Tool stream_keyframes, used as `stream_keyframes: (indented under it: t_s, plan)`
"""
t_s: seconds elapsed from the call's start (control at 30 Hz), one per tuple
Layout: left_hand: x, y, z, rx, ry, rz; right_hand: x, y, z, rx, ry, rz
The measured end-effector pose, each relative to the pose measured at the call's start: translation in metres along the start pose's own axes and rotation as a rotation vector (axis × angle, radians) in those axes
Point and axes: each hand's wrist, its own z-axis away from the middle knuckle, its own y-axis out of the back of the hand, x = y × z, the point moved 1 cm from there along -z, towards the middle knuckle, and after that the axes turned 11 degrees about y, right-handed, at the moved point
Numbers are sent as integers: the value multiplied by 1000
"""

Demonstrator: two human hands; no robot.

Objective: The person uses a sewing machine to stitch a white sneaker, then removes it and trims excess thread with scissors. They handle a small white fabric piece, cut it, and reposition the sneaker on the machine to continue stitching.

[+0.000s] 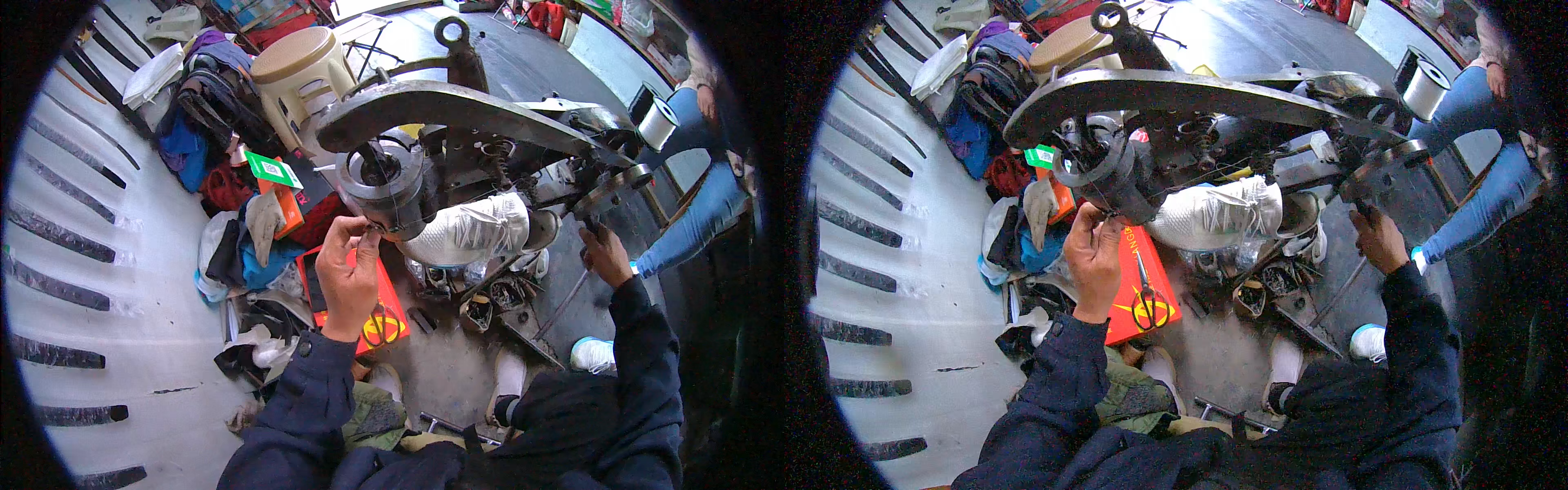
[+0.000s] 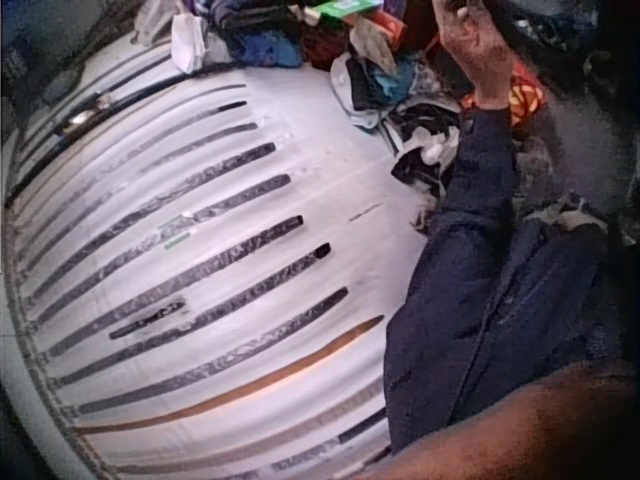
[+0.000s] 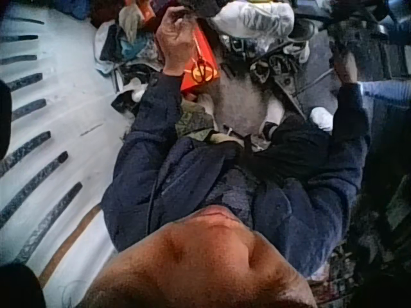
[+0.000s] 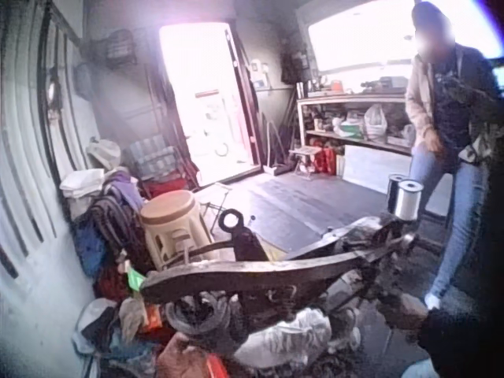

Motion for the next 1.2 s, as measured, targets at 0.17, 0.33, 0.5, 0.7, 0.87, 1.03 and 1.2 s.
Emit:
stream_keyframes:
  t_s: [0.17,0.33,0.5,0.7,0.87,1.03,1.2]
  plan:
    - [11,1,18,0,-236,-197,-31,2,6,-69,14,-59]
    - [-1,3,13,-126,-72,-35,-46,0,13,-58,-22,-198]
    - [-15,7,-6,-256,193,365,-72,21,23,143,237,-99]
    - [-44,9,-25,-566,419,559,-43,87,0,523,412,-40]
    - [-56,6,-25,-723,352,535,38,86,-27,537,243,8]
    - [-55,5,-25,-704,424,487,64,34,-27,231,17,111]
    - [-54,3,-24,-643,466,291,6,-3,1,4,6,-105]
